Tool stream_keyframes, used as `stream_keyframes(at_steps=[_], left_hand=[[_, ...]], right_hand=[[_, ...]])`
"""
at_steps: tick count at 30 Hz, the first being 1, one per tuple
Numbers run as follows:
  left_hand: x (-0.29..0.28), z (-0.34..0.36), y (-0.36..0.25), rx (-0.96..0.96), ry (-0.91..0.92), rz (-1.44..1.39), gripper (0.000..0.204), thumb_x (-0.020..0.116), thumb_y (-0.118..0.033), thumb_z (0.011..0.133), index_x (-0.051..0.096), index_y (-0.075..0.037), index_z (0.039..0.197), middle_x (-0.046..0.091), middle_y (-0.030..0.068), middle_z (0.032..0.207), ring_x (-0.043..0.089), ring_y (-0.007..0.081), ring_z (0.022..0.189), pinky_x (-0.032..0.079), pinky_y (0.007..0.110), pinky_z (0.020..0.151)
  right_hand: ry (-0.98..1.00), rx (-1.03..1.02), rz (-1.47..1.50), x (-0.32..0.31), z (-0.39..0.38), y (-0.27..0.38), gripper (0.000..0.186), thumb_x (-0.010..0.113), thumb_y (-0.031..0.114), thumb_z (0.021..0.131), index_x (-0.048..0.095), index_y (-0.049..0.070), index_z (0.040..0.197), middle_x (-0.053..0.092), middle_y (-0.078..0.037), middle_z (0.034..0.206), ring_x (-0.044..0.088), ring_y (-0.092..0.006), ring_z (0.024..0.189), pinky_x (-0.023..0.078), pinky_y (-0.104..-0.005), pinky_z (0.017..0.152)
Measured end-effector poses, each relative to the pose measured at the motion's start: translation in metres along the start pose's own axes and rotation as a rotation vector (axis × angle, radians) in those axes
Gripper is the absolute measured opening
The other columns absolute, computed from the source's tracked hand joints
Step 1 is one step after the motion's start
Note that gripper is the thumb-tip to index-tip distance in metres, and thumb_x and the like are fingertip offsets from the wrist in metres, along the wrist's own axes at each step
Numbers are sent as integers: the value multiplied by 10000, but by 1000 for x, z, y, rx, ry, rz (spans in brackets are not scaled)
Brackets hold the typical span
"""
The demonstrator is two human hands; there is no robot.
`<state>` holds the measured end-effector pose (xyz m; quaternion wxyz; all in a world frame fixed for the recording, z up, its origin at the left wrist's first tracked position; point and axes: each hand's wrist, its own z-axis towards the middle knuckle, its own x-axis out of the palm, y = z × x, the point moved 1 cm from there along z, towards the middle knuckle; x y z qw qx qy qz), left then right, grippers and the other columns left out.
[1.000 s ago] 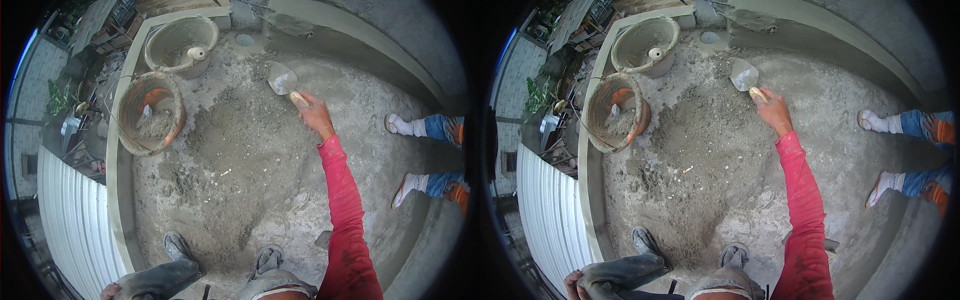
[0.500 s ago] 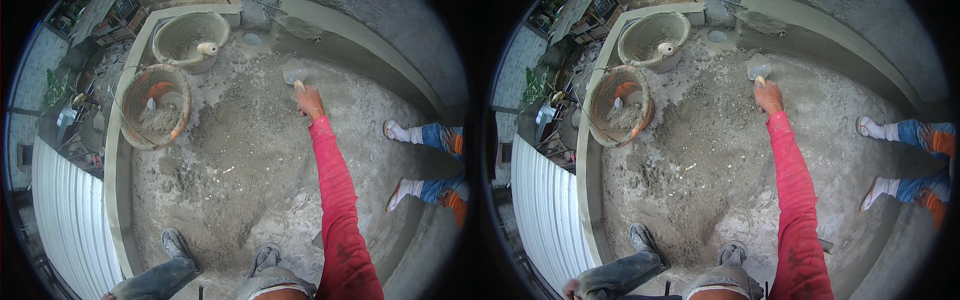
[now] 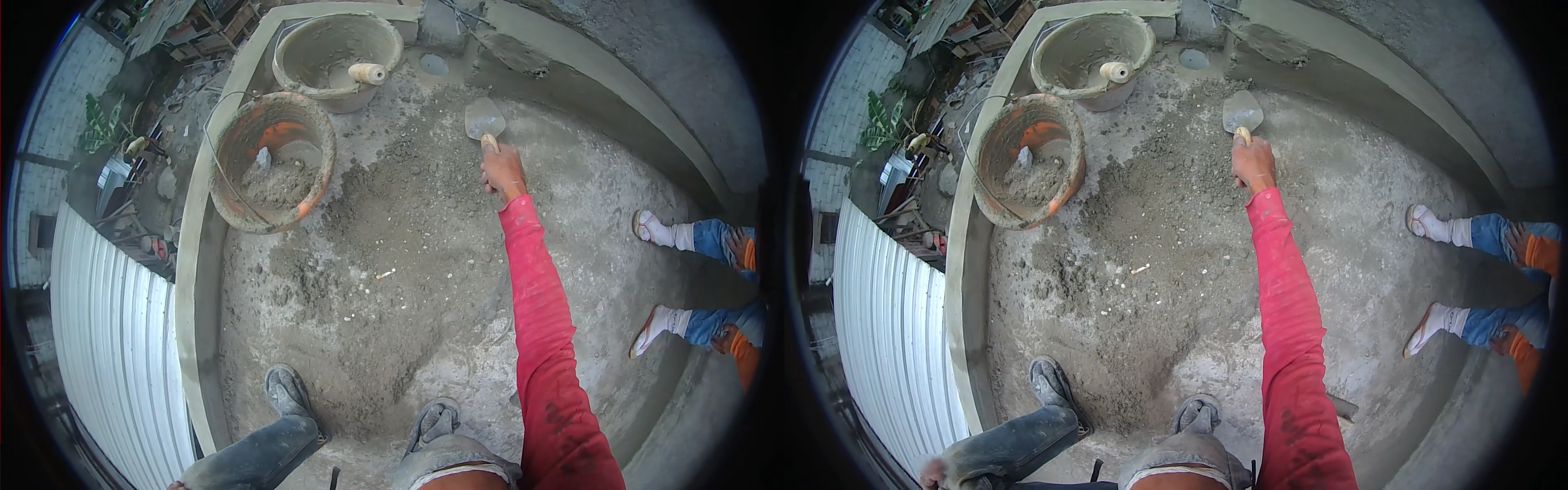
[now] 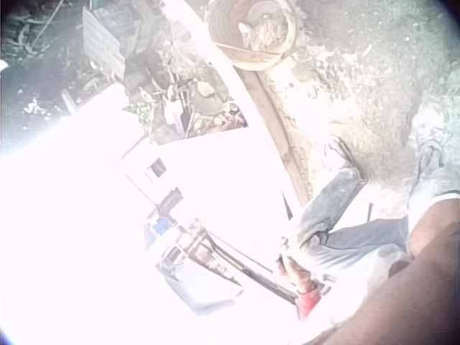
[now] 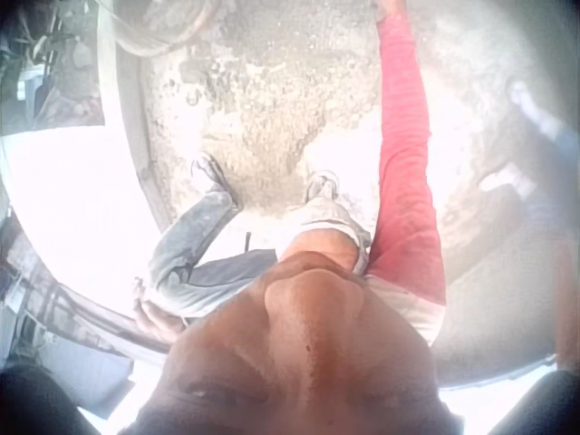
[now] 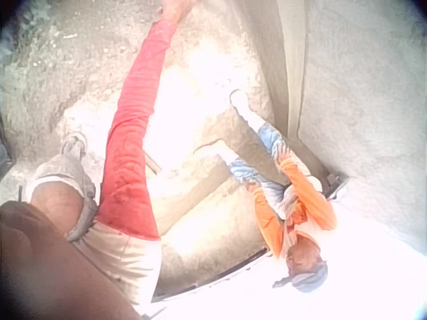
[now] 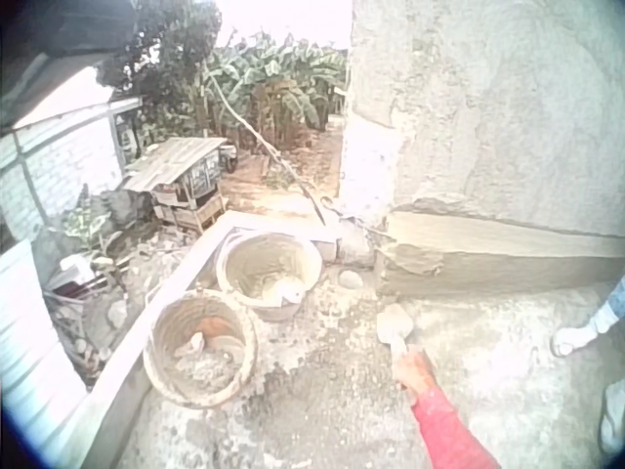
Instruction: Applying and smoothing mortar on a concrete surface using a trowel.
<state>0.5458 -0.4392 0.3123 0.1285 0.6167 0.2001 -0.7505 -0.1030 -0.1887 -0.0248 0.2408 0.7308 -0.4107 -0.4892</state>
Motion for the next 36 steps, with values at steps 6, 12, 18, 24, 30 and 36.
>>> stream_keyframes(at_steps=[6,12,18,24,30,36], left_hand=[[6,-13,-4,32,-131,11,399,567,-141,1051,459,54,1381,525,325,1263,671,425,1053,614,513,858],[-4,0,-5,-219,28,-130,423,539,-191,1066,459,56,1400,515,327,1285,658,445,1072,606,524,864],[6,-9,-17,1,-72,-20,426,500,-226,1080,469,74,1381,527,312,1294,634,450,1129,578,538,916],[-4,-4,-15,-52,-20,-33,421,490,-234,1082,487,82,1359,537,303,1293,621,443,1156,564,530,946],[-8,19,-34,-398,67,-163,421,485,-227,1081,483,91,1357,539,303,1299,603,444,1184,554,532,962],[-9,5,-33,-318,57,-134,433,472,-208,1084,433,103,1383,547,318,1290,577,456,1216,543,550,970]], right_hand=[[-239,25,174,-30,15,-15,430,489,312,1042,619,-52,853,597,-116,575,568,-208,401,432,-353,368],[-78,60,166,3,8,0,376,557,357,1034,578,7,897,567,-51,680,513,-117,469,395,-297,370],[-164,-2,155,1,6,-4,388,551,344,1021,620,-37,1018,618,-113,693,629,-209,481,456,-337,384],[247,-55,46,-4,-20,6,362,576,328,985,696,-2,1076,688,-183,758,637,-249,472,473,-387,426],[-245,-229,-541,-10,-1,-2,378,638,348,953,649,142,1270,720,-194,1134,667,-427,1093,526,-532,901],[-256,-541,-697,-19,8,-1,451,622,328,976,565,192,1402,699,-191,1127,688,-434,1002,540,-557,857]])
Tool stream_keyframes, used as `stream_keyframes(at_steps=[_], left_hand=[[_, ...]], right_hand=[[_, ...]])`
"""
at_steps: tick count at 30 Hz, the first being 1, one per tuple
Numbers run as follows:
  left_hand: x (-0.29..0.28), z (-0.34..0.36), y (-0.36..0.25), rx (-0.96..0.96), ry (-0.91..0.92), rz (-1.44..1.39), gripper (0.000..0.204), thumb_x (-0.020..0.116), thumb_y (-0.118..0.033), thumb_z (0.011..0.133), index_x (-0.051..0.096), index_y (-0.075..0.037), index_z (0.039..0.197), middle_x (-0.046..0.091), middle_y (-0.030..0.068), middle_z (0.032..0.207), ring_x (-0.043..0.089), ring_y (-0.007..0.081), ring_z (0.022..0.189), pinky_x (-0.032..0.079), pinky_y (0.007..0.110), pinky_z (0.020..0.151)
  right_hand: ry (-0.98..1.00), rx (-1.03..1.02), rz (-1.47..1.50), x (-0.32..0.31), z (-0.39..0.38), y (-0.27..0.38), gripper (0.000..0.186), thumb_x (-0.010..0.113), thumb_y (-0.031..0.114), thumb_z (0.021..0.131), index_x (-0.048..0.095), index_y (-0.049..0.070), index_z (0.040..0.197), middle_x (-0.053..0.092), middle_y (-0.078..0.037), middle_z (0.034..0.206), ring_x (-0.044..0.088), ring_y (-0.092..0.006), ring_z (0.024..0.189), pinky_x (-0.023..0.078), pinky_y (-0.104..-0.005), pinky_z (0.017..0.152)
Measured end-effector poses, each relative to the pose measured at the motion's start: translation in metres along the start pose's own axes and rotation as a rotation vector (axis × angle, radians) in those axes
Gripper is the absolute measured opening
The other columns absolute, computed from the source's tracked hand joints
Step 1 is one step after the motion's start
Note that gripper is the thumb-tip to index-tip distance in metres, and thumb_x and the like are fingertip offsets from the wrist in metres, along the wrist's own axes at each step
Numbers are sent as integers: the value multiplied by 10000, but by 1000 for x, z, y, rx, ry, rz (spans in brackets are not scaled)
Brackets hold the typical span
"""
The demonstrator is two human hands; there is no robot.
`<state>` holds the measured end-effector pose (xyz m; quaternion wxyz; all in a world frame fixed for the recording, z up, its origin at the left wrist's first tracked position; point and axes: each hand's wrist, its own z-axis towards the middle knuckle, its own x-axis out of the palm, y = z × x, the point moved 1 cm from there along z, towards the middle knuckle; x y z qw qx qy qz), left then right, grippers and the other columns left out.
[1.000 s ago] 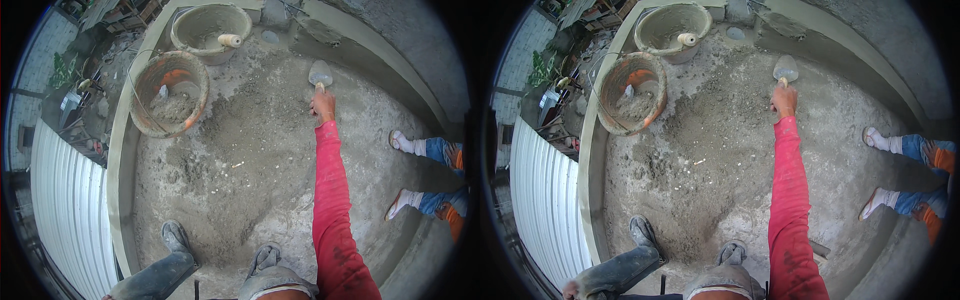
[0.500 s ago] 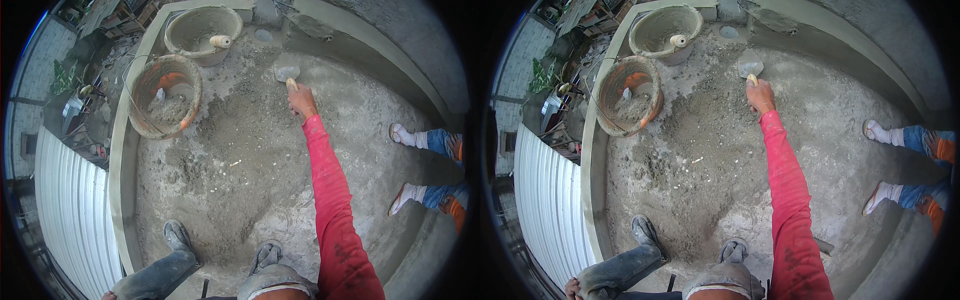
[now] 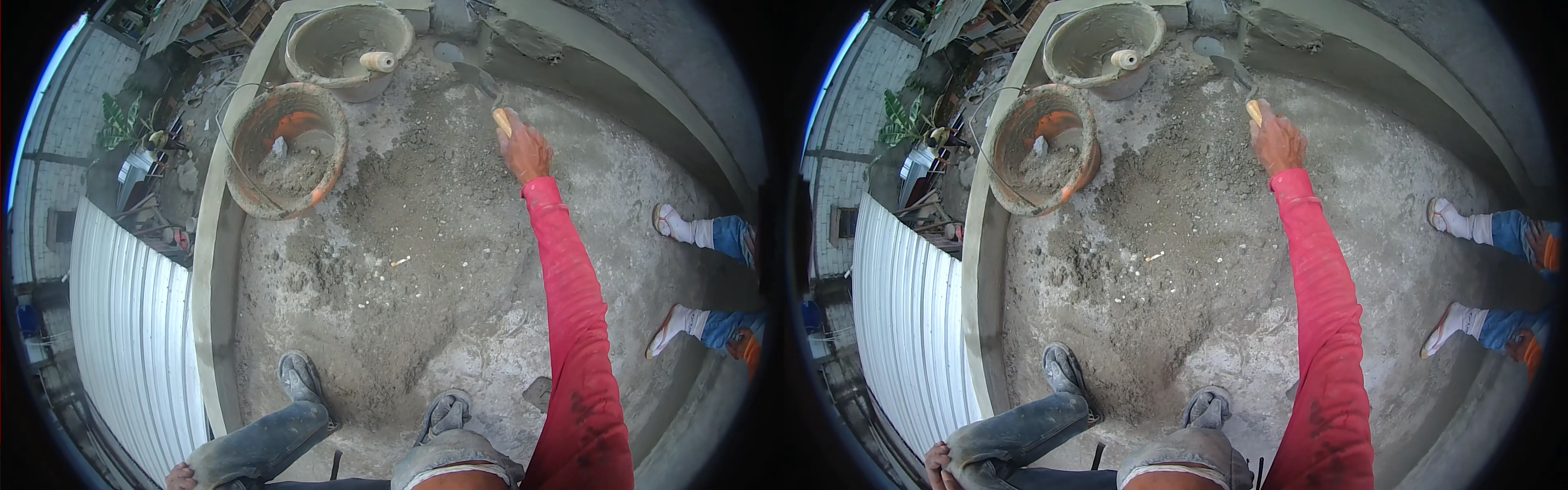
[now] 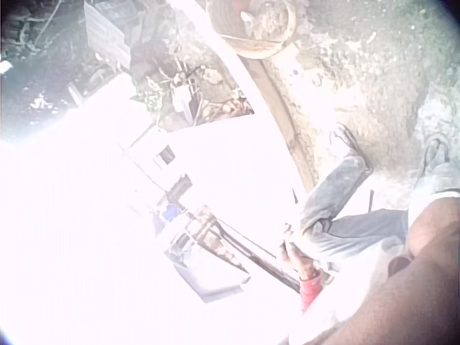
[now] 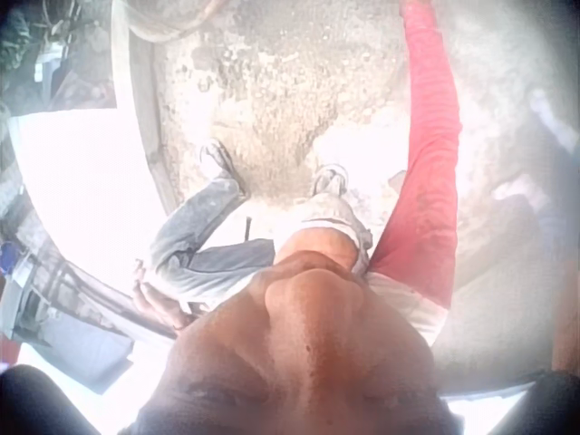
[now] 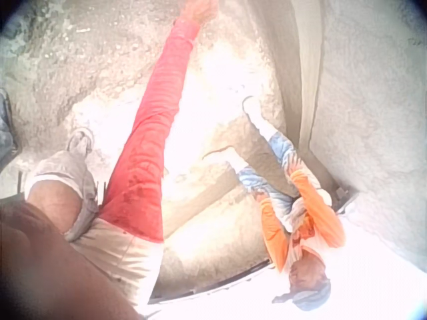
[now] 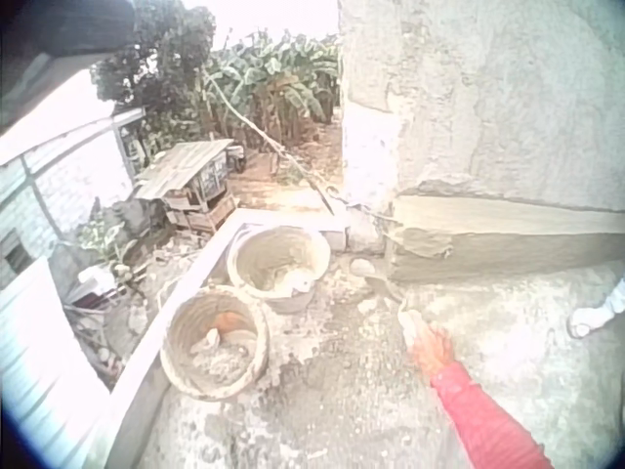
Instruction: Applying and smoothing mortar on a concrete surface using a trowel.
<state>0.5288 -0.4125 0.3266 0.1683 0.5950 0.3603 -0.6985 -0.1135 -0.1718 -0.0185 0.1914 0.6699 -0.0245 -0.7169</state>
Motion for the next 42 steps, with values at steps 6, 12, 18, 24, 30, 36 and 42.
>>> stream_keyframes(at_steps=[6,12,18,24,30,36,42], left_hand=[[-2,-12,32,210,-29,123,435,479,-235,1074,455,87,1365,561,322,1269,585,456,1196,533,552,978],[-5,5,11,106,-55,78,374,463,-197,1053,531,74,1300,584,300,1275,591,429,1197,488,535,1025],[4,35,-20,-395,-14,-281,348,446,-171,1038,577,66,1255,599,285,1278,593,410,1200,457,521,1054],[-6,71,-14,-82,362,-169,342,410,-138,1024,630,59,1198,619,248,1285,564,363,1240,407,495,1091],[57,161,-72,147,797,53,454,701,-399,870,650,-14,1108,689,167,1029,660,341,944,456,444,947],[94,187,-146,547,824,199,380,744,-257,811,668,-39,1113,711,152,1085,671,338,999,462,442,920],[101,176,-170,630,976,231,415,733,-367,902,673,-62,1178,710,132,1136,679,327,1023,483,436,949]], right_hand=[[18,-93,-104,53,-8,-28,515,609,323,996,473,275,1491,677,-187,1107,705,-413,891,566,-534,764],[196,-349,1,-2,-73,-45,530,625,335,993,475,263,1496,674,-184,1110,699,-414,879,564,-525,745],[-58,-64,-80,16,-58,-114,517,636,352,981,512,285,1478,678,-145,1112,692,-418,873,565,-512,732],[243,-257,29,-4,-117,-93,517,620,347,992,501,261,1488,677,-177,1130,691,-427,891,565,-505,757],[-34,-33,-45,-5,-112,-131,533,636,288,988,495,277,1502,676,-170,1085,695,-419,879,566,-480,744],[195,-192,105,-31,-186,-95,530,664,315,972,520,307,1481,672,-146,1037,690,-401,855,568,-485,746],[-230,174,24,-33,-172,-236,509,667,340,972,551,298,1466,698,-173,1126,697,-415,876,569,-470,773]])
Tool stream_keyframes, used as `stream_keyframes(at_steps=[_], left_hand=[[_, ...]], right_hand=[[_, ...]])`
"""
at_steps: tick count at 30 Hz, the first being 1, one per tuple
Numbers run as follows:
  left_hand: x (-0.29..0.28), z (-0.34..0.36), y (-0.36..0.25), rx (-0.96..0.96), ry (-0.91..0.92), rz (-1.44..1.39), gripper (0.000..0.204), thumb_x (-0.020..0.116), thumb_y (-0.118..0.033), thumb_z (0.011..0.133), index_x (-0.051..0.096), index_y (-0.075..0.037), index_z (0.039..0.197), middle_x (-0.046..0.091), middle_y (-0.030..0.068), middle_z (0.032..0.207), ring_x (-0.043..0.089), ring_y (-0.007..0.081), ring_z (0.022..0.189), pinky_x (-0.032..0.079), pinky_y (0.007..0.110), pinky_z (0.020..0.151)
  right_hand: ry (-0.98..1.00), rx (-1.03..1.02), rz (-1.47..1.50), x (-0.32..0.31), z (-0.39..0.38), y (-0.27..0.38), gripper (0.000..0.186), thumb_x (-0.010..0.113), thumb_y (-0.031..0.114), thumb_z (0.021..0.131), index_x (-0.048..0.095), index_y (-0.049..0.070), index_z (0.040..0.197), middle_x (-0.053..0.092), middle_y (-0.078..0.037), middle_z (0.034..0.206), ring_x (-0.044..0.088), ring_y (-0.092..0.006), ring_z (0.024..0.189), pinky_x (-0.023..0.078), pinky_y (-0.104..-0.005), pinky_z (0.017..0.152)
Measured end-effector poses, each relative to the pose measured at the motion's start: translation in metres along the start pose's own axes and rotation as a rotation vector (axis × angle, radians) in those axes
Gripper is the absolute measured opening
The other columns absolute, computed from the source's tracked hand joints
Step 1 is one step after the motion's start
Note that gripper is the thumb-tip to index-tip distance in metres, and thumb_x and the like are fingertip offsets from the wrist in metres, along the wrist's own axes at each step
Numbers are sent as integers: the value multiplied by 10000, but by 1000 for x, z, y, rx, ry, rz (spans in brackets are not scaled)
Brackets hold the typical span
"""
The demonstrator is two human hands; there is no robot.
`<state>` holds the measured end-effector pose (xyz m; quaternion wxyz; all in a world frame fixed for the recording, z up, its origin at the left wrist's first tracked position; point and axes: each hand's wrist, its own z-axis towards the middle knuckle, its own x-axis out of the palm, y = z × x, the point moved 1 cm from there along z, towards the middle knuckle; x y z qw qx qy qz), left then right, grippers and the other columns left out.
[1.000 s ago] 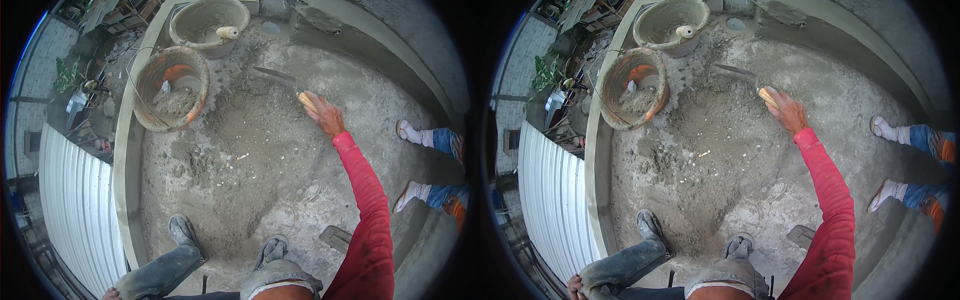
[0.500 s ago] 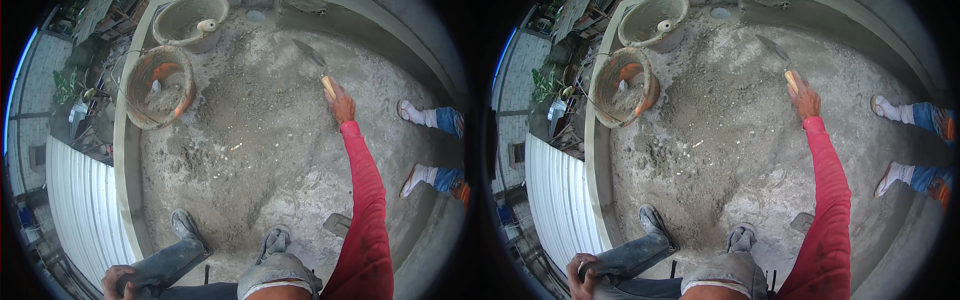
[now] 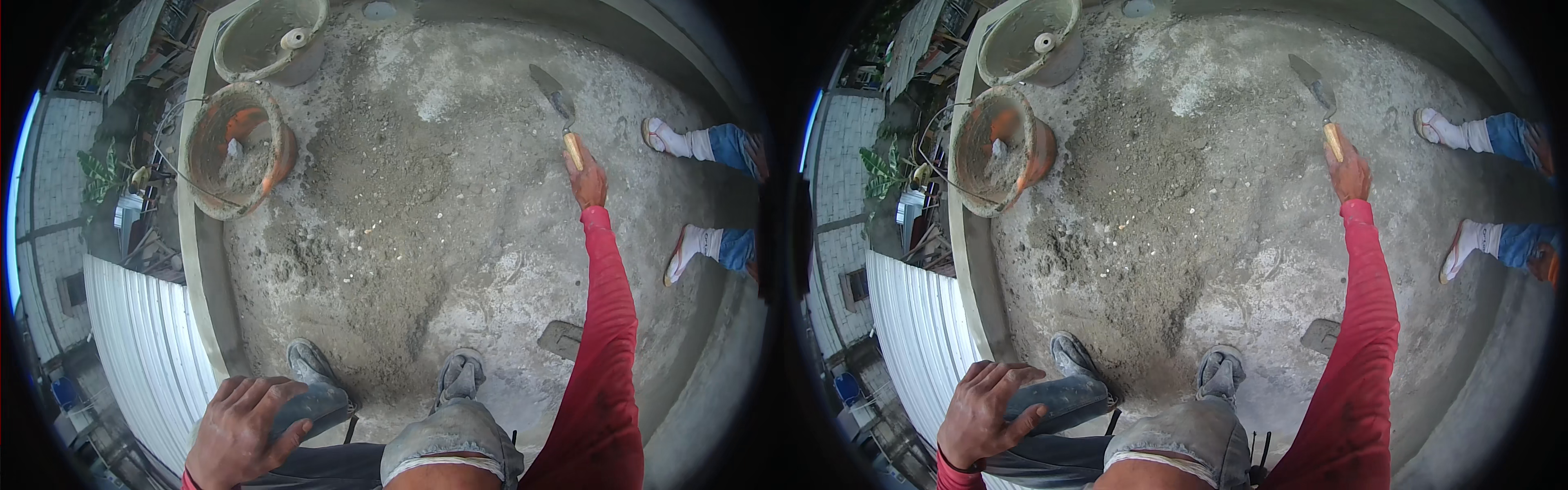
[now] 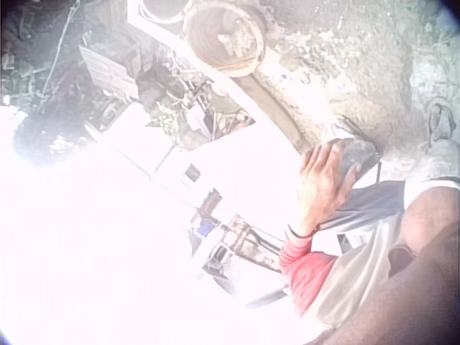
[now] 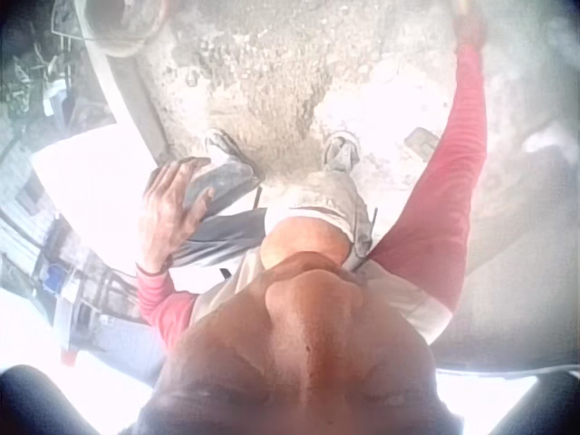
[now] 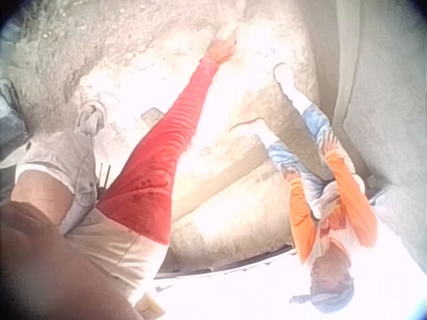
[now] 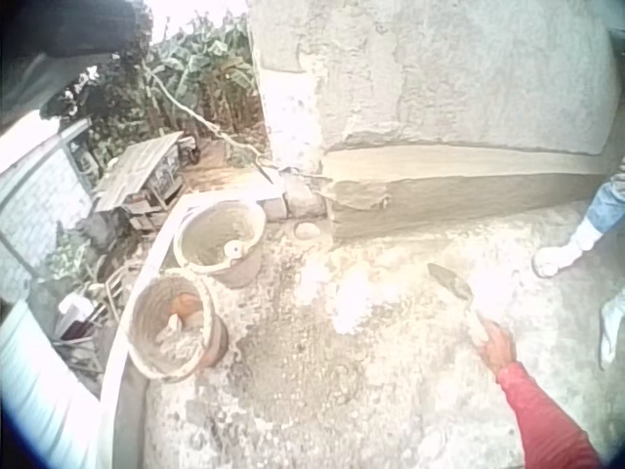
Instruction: Applying and smoothing mortar on a concrete surface using a trowel.
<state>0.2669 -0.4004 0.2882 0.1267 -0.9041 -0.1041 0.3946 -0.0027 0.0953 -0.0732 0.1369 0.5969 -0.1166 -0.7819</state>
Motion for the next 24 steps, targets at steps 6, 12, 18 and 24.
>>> stream_keyframes(at_steps=[6,12,18,24], left_hand=[[22,69,6,382,-42,135,405,711,-313,925,635,-60,1232,701,144,1137,686,318,1026,493,434,949],[41,112,18,670,-74,287,460,712,-317,915,602,-50,1273,675,141,1131,667,310,1018,480,435,947],[66,72,22,865,82,450,422,704,-254,873,635,-32,1225,667,161,1105,665,295,978,478,422,937],[64,59,84,778,15,451,491,729,-299,843,634,-44,1251,669,151,1084,668,265,945,488,416,915]], right_hand=[[393,-71,23,-21,-95,101,523,677,350,960,552,317,1466,702,-167,1135,699,-413,884,568,-479,776],[25,144,-101,-57,-77,21,532,679,356,958,549,292,1470,718,-169,1088,692,-415,943,565,-473,811],[47,235,4,-8,-149,62,549,683,351,956,545,256,1479,715,-210,1108,686,-440,958,547,-484,819],[415,90,-77,-54,-198,134,520,669,323,975,559,203,1469,705,-219,1197,690,-441,1016,553,-463,838]])
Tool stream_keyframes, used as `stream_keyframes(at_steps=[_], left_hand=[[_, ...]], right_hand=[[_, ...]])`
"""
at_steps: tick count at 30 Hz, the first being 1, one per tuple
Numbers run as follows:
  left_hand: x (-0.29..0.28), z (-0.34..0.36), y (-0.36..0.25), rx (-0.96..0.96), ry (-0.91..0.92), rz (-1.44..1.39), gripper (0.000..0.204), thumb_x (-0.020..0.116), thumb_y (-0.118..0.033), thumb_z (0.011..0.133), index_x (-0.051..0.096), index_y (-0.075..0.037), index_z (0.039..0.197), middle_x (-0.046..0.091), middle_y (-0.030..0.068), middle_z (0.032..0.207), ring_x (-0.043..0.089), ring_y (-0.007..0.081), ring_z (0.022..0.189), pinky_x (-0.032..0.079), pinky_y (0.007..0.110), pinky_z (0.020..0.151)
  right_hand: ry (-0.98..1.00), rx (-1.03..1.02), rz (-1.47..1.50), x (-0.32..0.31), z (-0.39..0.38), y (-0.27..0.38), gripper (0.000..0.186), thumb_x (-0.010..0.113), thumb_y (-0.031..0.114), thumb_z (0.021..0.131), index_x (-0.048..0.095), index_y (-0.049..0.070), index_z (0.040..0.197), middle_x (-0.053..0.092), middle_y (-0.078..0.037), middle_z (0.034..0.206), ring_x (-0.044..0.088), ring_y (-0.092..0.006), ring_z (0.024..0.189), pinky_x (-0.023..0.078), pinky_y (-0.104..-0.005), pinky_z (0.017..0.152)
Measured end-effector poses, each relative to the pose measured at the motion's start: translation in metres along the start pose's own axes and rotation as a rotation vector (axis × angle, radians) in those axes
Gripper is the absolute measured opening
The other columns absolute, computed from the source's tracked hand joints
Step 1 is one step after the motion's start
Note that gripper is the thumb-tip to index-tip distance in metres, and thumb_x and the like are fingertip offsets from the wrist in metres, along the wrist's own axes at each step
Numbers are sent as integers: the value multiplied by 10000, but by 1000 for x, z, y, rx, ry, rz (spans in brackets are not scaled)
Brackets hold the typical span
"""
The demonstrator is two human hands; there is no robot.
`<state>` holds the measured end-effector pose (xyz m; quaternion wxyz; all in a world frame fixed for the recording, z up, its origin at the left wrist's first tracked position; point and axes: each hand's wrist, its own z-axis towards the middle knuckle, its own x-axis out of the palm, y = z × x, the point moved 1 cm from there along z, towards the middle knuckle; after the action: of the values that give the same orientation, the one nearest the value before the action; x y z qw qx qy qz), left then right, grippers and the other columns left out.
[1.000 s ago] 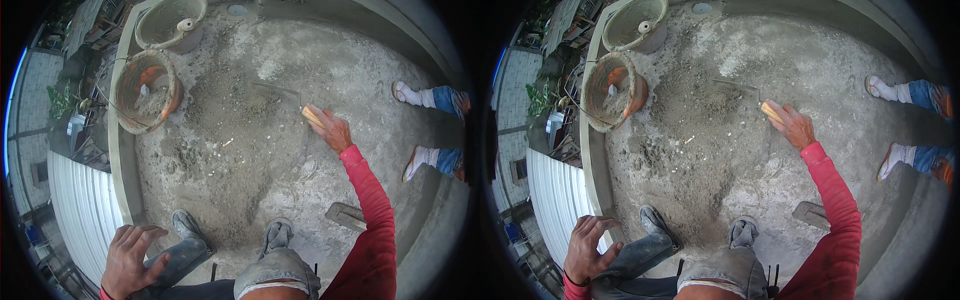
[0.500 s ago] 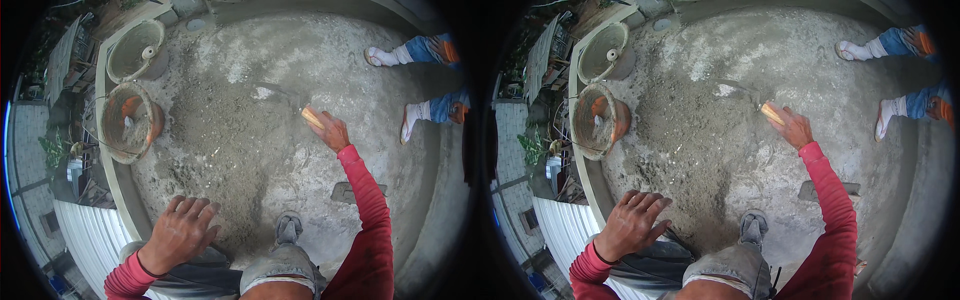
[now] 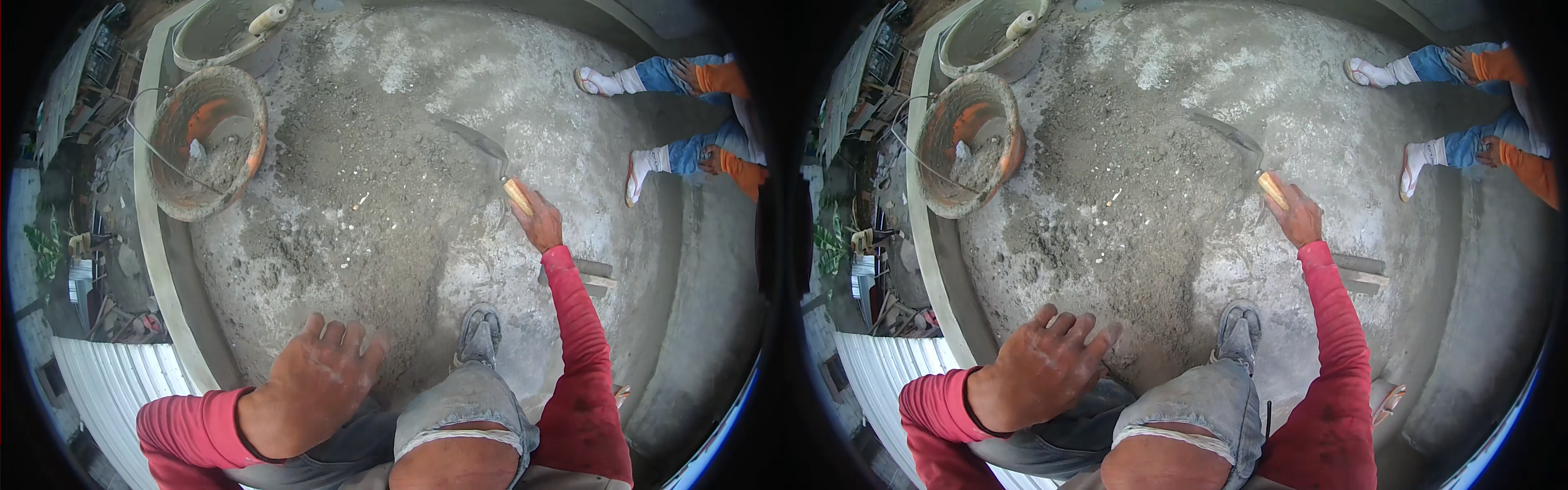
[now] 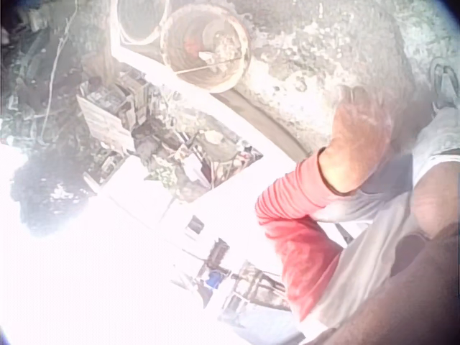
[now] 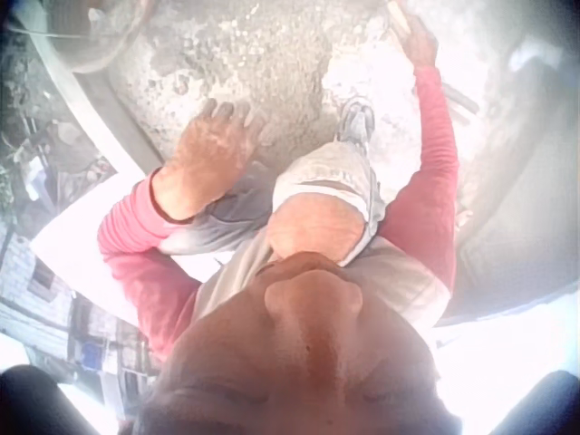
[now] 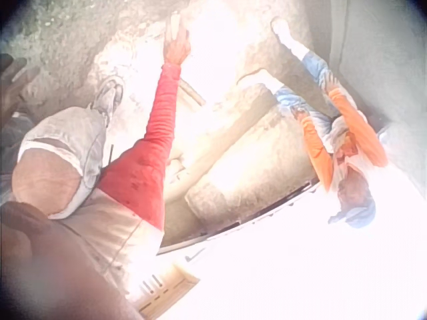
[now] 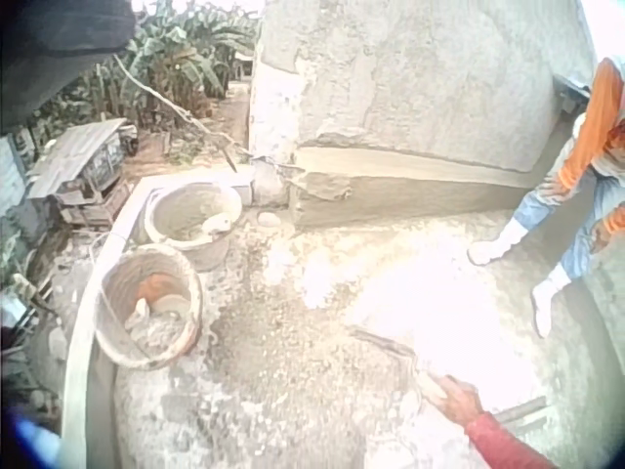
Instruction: Applying and smoothing mortar on a concrete surface using a trowel.
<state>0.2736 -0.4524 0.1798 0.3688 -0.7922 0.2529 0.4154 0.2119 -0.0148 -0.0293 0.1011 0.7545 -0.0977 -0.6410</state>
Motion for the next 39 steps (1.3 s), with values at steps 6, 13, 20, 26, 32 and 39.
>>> stream_keyframes(at_steps=[6,13,20,26,32,39], left_hand=[[-27,-34,-27,177,-111,-139,437,665,-255,878,626,-47,1260,674,134,1039,681,246,956,494,385,893],[-14,-41,-38,118,-168,-6,298,644,-174,837,633,-4,1083,621,80,868,635,237,837,479,406,865],[-24,-55,-44,62,-72,42,424,579,-182,903,607,-48,1304,656,100,1000,676,224,920,485,366,907],[-26,-52,-53,56,-5,26,419,576,-184,910,608,-49,1305,665,95,986,683,228,920,484,356,894],[-27,-46,-68,114,-32,26,407,580,-184,910,610,-32,1287,679,119,1009,693,247,928,494,364,876],[-15,-46,-84,156,-61,48,406,614,-181,900,608,2,1263,689,112,977,691,260,943,485,364,872]], right_hand=[[-417,387,-31,21,5,-70,555,673,356,964,536,221,1484,718,-239,1126,695,-452,979,550,-509,844],[-293,141,159,49,-79,32,544,656,343,979,533,138,1468,708,-264,1122,699,-444,950,560,-492,803],[-231,886,1079,41,-143,2,511,605,364,1037,518,138,1487,617,-25,787,529,-94,518,437,-280,420],[-72,694,1104,63,-82,102,482,608,368,1038,520,169,1468,530,0,693,444,-78,435,359,-257,365],[166,693,1476,50,-72,87,459,615,386,1033,494,189,1429,520,-2,761,418,-66,477,342,-235,389],[179,562,1586,13,-76,108,412,590,430,1039,533,199,1375,490,19,756,397,-34,470,328,-197,374]])
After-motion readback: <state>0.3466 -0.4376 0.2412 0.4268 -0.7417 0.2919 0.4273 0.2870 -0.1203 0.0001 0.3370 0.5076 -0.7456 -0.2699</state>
